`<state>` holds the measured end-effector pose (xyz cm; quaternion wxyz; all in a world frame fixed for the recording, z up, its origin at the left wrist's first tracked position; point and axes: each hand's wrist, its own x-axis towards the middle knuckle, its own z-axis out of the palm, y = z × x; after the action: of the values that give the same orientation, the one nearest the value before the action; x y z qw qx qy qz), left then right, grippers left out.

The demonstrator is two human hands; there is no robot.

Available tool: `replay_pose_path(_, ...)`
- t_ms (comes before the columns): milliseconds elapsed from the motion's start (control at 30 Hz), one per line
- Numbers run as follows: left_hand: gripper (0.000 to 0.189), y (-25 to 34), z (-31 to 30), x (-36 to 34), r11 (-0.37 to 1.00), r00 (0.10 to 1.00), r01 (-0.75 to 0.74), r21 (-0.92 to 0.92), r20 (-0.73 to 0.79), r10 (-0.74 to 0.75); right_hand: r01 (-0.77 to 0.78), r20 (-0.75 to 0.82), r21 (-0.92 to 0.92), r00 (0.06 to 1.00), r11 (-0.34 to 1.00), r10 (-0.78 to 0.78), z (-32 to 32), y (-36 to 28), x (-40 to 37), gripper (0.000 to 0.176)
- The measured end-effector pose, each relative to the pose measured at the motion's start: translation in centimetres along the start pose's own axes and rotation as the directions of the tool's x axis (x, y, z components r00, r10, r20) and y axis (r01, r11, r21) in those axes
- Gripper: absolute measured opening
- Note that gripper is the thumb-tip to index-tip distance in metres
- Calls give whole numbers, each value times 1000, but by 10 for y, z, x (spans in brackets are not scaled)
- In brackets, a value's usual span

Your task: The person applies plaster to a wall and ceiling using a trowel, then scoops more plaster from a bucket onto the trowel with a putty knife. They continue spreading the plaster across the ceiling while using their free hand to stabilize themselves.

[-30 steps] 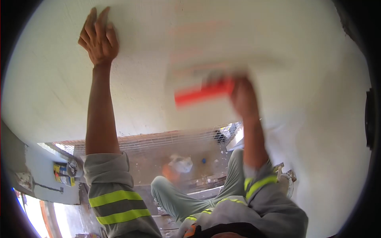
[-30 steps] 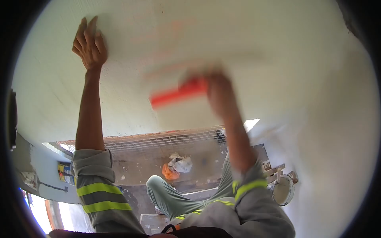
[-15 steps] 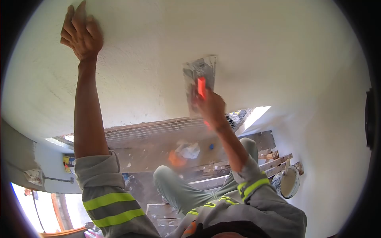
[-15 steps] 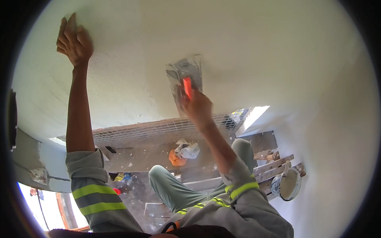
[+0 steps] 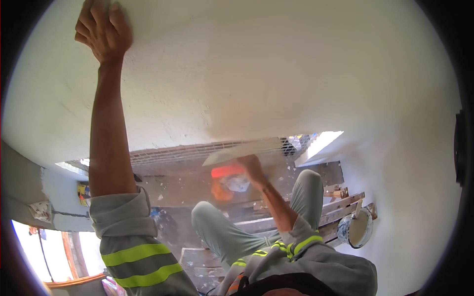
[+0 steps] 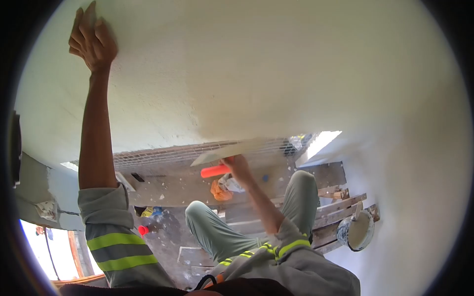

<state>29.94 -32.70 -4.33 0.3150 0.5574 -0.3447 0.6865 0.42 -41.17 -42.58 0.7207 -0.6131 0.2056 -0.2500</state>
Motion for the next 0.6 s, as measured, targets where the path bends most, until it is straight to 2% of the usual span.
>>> replay_pose_path(67, 51, 2, 0, -8, 999, 1000, 1, 50, 9, -1, -70, 72, 86, 995, 994, 64, -7, -7, 9, 12)
replay_pose_path(167, 48, -4, 1, -5, 997, 1000, 2, 71, -1, -2, 117, 134, 119, 982, 986, -133, 7, -42, 54, 12)
replay_pose_path(200, 47, -5, -1, -4, 998, 1000, 0, 66, 6, 0, 91, 61, 310, 991, 946, -116, 15, -64, 65, 14)
replay_pose_path(267, 49, -4, -3, -4, 999, 1000, -2, 52, 29, 0, 77, -5, 471, 996, 879, -84, 23, -127, 77, 24)
replay_pose_path(333, 53, -5, -4, -3, 999, 999, -5, 43, 51, 3, 197, -2, 487, 975, 851, -224, 38, -215, 78, 25)
replay_pose_path(367, 50, -3, -3, -5, 1000, 999, 7, -8, 49, -7, 290, 11, 386, 948, 876, -318, 41, -257, 80, 23)
replay_pose_path(400, 47, -2, -2, -5, 998, 999, 23, -53, 43, -21, 454, 40, 120, 886, 883, -462, 43, -298, 81, 22)
replay_pose_path(433, 46, -3, -2, -8, 994, 998, 39, -99, 43, -35, 613, 94, -398, 767, 682, -635, 43, -337, 83, 21)
replay_pose_path(467, 45, -8, -3, -13, 995, 998, 35, -90, 57, -30, 643, 159, -633, 652, 430, -741, 42, -373, 82, 21)
replay_pose_path(567, 44, -21, 4, -16, 999, 998, 15, -41, 68, -13, 843, 195, -285, 516, 456, -834, 36, -438, 40, 30)
replay_pose_path(600, 43, -22, 8, -18, 1000, 997, 8, -9, 81, -7, 865, 185, -167, 498, 472, -847, 28, -443, 28, 27)
